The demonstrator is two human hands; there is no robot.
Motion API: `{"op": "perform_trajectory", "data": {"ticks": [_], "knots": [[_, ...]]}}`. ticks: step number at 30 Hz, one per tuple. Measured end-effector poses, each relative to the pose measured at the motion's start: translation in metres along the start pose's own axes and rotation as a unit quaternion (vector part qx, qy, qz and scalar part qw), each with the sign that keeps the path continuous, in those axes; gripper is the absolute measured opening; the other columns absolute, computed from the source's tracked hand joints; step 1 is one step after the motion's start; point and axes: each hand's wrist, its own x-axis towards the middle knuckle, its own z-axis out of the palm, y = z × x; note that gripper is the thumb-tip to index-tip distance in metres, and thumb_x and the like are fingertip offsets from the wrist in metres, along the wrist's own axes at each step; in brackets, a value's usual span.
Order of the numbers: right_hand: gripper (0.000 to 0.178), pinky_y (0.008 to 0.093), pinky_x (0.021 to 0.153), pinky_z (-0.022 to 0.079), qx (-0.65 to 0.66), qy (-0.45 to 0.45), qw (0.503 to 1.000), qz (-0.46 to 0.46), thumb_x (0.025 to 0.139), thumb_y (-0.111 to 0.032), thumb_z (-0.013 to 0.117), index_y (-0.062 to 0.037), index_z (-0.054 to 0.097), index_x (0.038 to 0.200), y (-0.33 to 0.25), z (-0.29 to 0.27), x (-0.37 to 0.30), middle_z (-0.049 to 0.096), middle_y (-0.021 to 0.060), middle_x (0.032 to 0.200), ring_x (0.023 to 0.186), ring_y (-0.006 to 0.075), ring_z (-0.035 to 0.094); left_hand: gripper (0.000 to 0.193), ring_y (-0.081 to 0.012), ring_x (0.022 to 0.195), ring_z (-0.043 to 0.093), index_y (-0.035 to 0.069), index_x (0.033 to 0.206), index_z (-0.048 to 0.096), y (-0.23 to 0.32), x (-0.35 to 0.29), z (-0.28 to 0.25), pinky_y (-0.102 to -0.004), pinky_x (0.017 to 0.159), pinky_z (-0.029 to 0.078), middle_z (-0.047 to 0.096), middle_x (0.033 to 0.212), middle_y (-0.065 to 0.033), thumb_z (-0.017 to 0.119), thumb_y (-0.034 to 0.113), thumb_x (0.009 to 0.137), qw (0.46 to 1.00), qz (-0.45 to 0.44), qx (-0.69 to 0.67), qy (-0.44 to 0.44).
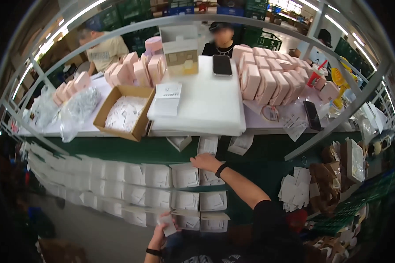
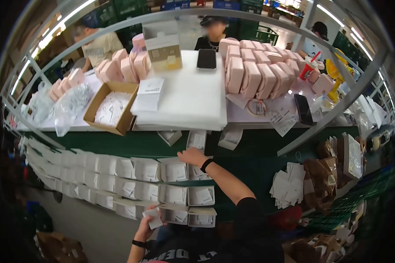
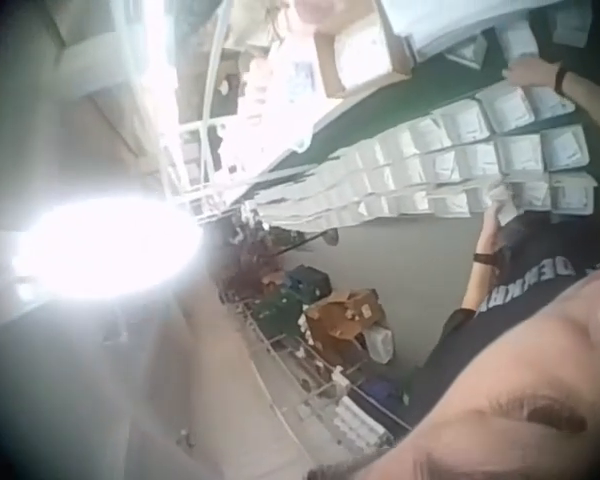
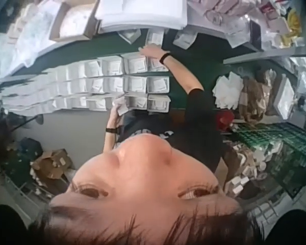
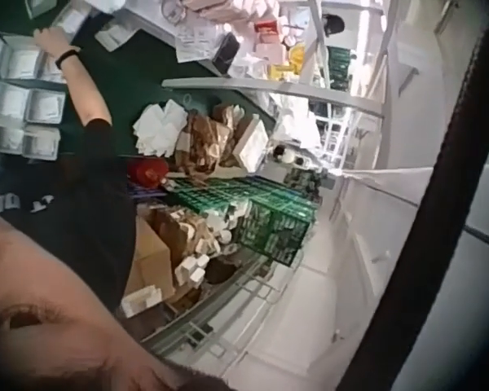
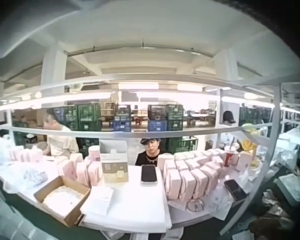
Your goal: Assembling white cardboard boxes and placing charging cables and instruction manuals inside them on an assembly line.
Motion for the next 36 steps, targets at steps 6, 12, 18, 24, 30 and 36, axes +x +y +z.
{"op": "perform_trajectory", "data": {"ticks": [6,12,18,24,30,36], "knots": [[0.021,0.0485,0.058,0.055,0.005,-0.056,0.998,-0.040,0.098,-0.027,0.062,-0.0081,0.055,0.094,0.015,-0.008,-0.005,0.065,0.0118,0.075,0.069,0.0356,0.069,0.055,-0.0356,0.103,0.067,0.015,0.146,0.046,0.012,-0.041,-0.092,-0.0633,0.092,0.059,0.061,0.122,-0.0163,0.053,0.012,0.092,0.979,-0.190,0.071,-0.005],[0.019,0.0481,0.060,0.056,0.006,-0.066,0.998,-0.016,0.099,-0.026,0.058,-0.0080,0.056,0.093,0.046,-0.032,-0.056,0.067,0.0114,0.075,0.069,0.0357,0.069,0.051,-0.0353,0.108,0.067,0.013,0.147,0.047,-0.037,-0.072,-0.184,-0.0567,0.091,0.058,0.062,0.125,-0.0181,0.050,0.012,0.096,0.940,-0.285,0.154,0.105],[0.020,0.0487,0.058,0.055,-0.015,-0.056,0.998,0.019,0.100,-0.028,0.057,-0.0084,0.058,0.097,0.066,-0.056,-0.134,0.068,0.0124,0.071,0.064,0.0354,0.069,0.031,-0.0252,0.089,0.060,0.010,0.127,0.052,-0.144,-0.085,-0.296,-0.0405,0.074,0.051,0.058,0.105,-0.0112,0.050,0.027,0.101,0.874,-0.260,0.395,0.112],[0.020,0.0503,0.066,0.056,0.033,-0.073,0.987,0.138,0.102,-0.027,0.054,-0.0073,0.056,0.102,0.091,-0.081,-0.235,0.070,0.0154,0.080,0.076,0.0377,0.071,0.050,-0.0251,0.114,0.063,0.003,0.137,0.064,-0.199,-0.106,-0.302,-0.0410,0.094,0.051,0.069,0.130,-0.0090,0.045,0.041,0.111,0.906,-0.317,0.239,0.147],[0.019,0.0563,0.075,0.056,0.013,-0.061,0.936,0.347,0.103,-0.025,0.051,-0.0059,0.053,0.105,0.148,-0.093,-0.291,0.071,0.0226,0.086,0.085,0.0430,0.071,0.045,-0.0294,0.106,0.069,0.003,0.144,0.048,-0.155,-0.084,-0.276,-0.0402,0.087,0.056,0.065,0.124,-0.0197,0.047,0.014,0.100,0.872,-0.288,0.375,0.130],[0.027,0.0573,0.080,0.054,-0.005,0.010,0.888,0.460,0.101,-0.025,0.057,-0.0028,0.053,0.117,0.235,-0.089,-0.273,0.070,0.0250,0.092,0.091,0.0475,0.067,0.049,-0.0297,0.096,0.068,0.019,0.146,0.046,-0.092,-0.091,-0.172,-0.0472,0.076,0.059,0.063,0.123,-0.0149,0.052,0.014,0.098,0.873,-0.293,0.333,0.202]]}}
